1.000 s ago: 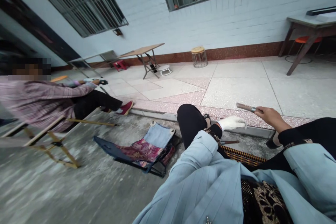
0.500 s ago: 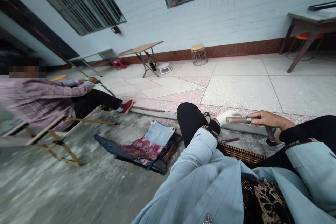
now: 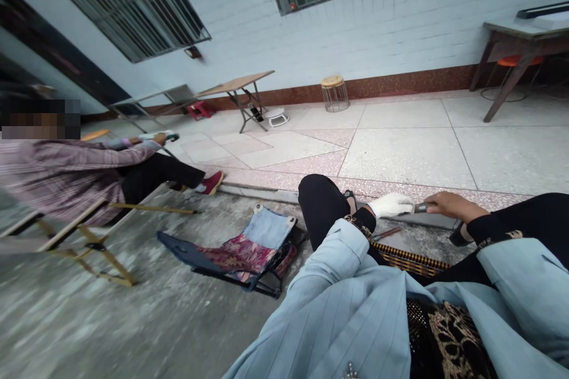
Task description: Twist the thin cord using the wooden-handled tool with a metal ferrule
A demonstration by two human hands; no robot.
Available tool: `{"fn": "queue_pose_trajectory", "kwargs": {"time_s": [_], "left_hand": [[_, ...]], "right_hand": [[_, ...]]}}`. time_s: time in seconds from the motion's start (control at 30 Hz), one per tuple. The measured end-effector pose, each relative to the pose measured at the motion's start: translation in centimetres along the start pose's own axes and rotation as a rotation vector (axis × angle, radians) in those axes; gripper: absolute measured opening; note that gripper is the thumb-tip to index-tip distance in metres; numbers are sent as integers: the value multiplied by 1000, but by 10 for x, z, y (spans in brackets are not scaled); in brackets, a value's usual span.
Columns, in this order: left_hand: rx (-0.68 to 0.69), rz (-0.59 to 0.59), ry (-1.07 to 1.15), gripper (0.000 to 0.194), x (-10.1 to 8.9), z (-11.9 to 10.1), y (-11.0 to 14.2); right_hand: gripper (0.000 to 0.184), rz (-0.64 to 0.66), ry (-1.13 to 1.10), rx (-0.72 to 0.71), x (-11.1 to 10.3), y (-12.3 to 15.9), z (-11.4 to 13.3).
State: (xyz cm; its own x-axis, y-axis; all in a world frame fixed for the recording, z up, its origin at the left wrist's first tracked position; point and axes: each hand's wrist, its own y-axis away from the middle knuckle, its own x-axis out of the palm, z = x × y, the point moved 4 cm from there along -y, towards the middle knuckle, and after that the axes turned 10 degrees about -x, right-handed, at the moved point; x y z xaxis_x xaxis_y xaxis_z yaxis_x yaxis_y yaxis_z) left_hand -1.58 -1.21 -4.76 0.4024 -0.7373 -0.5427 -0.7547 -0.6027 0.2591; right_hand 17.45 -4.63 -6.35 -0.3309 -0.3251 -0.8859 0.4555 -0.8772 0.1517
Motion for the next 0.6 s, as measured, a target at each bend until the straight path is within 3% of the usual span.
{"fn": "queue_pose_trajectory", "kwargs": {"time_s": [0.13,0.23,0.33,0.47,0.6], "left_hand": [[114,56,-138,21,-3,8,-6],[135,80,-52,23,-8,15,-10],[86,91,88,24,-13,22,-15],[51,64,116,20,-15,26,-18],[-20,51,214,26,-11,24,-13]], "right_hand": [[31,253,-330,-153,12,5,14],[46,281,-507,-172,4,9,22],[54,218,-599,-197,-9,11,29],[56,123,-681,-213,-22,12,34],[54,-232,-819,-148,-39,14,32]]}}
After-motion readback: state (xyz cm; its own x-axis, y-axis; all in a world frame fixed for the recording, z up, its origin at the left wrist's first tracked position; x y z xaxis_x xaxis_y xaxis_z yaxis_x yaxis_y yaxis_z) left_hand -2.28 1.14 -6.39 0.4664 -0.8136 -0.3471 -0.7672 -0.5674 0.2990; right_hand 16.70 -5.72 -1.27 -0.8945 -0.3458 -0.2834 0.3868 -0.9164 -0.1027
